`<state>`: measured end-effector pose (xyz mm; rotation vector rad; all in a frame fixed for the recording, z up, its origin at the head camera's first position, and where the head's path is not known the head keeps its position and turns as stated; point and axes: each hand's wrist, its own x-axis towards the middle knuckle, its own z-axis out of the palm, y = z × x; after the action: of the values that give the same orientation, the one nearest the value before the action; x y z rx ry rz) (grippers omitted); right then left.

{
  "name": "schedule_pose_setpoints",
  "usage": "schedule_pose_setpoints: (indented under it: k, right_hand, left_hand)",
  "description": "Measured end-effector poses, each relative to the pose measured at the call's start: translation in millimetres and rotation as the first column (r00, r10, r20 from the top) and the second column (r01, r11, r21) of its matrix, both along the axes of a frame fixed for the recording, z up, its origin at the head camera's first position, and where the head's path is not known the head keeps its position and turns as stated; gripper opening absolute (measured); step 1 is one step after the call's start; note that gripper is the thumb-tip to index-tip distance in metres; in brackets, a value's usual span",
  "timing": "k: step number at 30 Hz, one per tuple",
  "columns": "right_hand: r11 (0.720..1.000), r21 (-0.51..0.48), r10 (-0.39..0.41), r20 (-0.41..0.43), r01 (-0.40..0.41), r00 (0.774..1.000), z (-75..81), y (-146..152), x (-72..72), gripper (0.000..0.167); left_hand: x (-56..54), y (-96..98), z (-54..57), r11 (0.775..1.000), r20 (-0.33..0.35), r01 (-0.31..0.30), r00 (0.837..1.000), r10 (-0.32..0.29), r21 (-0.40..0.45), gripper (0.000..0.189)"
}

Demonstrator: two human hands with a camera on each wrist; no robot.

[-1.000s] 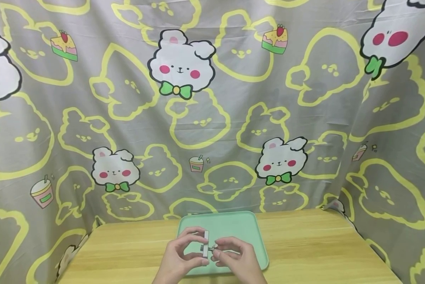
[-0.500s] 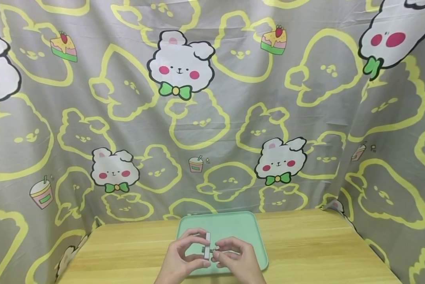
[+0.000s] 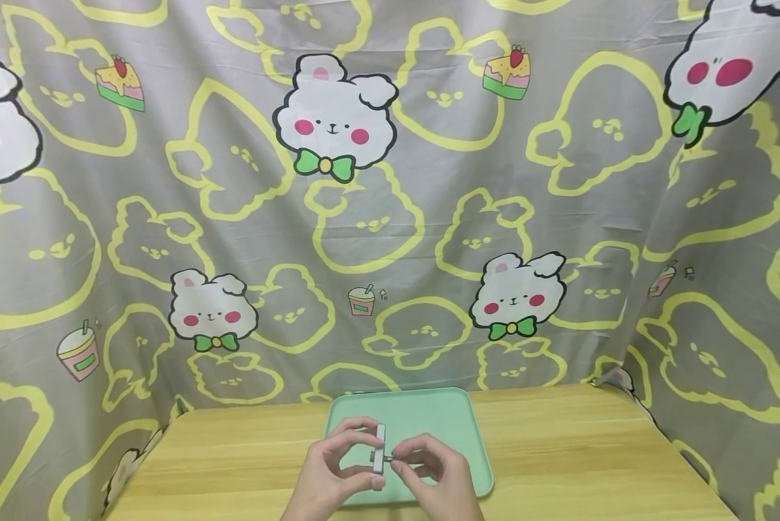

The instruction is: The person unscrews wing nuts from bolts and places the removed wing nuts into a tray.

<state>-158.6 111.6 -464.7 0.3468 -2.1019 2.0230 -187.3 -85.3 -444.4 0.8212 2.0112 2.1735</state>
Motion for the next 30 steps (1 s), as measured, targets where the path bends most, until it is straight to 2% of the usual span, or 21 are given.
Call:
schedule_pose_setpoints:
  k: [3, 5, 10, 13, 15, 17, 21, 22, 23, 24, 25, 26, 27, 28, 30]
  right_hand:
    - [0.999, 0.031, -0.024, -0.098, 0.027, 0.995, -1.7, -1.8, 0.3, 0.008]
    - [0.998, 0.049, -0.021, -0.193, 0.031, 0.981, -4.1, -2.0, -0.4, 0.011]
    - [0.997, 0.073, 0.032, -0.416, -0.001, 0.909, -11.6, 0.1, -4.4, 0.017]
    - [0.997, 0.067, 0.054, -0.479, -0.025, 0.876, -16.1, 0.7, -7.2, 0.019]
    - [0.997, 0.080, 0.050, -0.523, -0.009, 0.851, -18.8, 0.4, -8.7, 0.023]
    - [0.991, 0.122, 0.030, -0.588, 0.052, 0.808, -21.8, 0.2, -10.3, 0.026]
    - [0.957, 0.199, 0.000, -0.730, 0.213, 0.683, -25.4, -0.2, -14.0, 0.018]
    - [0.949, 0.207, -0.001, -0.752, 0.238, 0.660, -25.6, -0.2, -14.6, 0.014]
    - [0.946, 0.211, 0.001, -0.761, 0.245, 0.649, -25.4, -0.3, -15.1, 0.012]
    - [0.946, 0.213, 0.004, -0.763, 0.246, 0.646, -24.9, -0.2, -15.0, 0.012]
    - [0.947, 0.217, 0.009, -0.754, 0.236, 0.657, -24.0, 0.0, -14.4, 0.014]
    - [0.952, 0.220, 0.018, -0.732, 0.211, 0.681, -22.6, 0.4, -13.5, 0.017]
    - [0.961, 0.218, 0.032, -0.700, 0.171, 0.714, -21.1, 0.9, -12.5, 0.021]
    - [0.970, 0.213, 0.048, -0.651, 0.121, 0.757, -19.1, 1.6, -11.1, 0.025]
    - [0.985, 0.173, 0.080, -0.512, 0.011, 0.856, -14.4, 3.2, -7.8, 0.030]
  left_hand:
    - [0.0, -0.6, 0.6, 1.000, 0.001, 0.004, 1.000, -0.004, 0.008, 0.040]
    - [-0.1, -1.1, 0.9, 1.000, 0.001, 0.006, 1.000, -0.006, 0.011, 0.041]
    - [-0.5, -2.6, 1.7, 1.000, -0.001, -0.001, 1.000, 0.001, 0.014, 0.042]
    - [-0.7, -3.2, 2.0, 1.000, 0.002, -0.003, 1.000, 0.003, 0.014, 0.042]
    - [-0.7, -3.5, 2.1, 1.000, 0.007, 0.001, 1.000, -0.001, 0.015, 0.041]
    - [-0.7, -3.5, 2.1, 1.000, 0.016, 0.004, 1.000, -0.004, 0.015, 0.040]
    - [-0.6, -3.7, 1.8, 1.000, 0.025, 0.005, 1.000, -0.006, 0.016, 0.040]
    - [-0.6, -3.8, 1.8, 1.000, 0.025, 0.005, 1.000, -0.005, 0.016, 0.041]
    - [-0.6, -3.8, 1.7, 1.000, 0.023, 0.005, 1.000, -0.005, 0.017, 0.041]
    - [-0.6, -3.9, 1.7, 1.000, 0.021, 0.005, 1.000, -0.005, 0.016, 0.041]
    - [-0.6, -3.9, 1.8, 1.000, 0.020, 0.003, 1.000, -0.004, 0.015, 0.041]
    - [-0.6, -3.9, 1.8, 1.000, 0.017, 0.003, 1.000, -0.004, 0.014, 0.040]
    - [-0.7, -3.9, 1.8, 1.000, 0.014, 0.003, 1.000, -0.003, 0.013, 0.040]
    - [-0.8, -3.8, 1.8, 1.000, 0.012, 0.002, 1.000, -0.002, 0.010, 0.039]
    - [-1.0, -3.6, 2.0, 1.000, 0.008, -0.003, 1.000, 0.003, 0.001, 0.038]
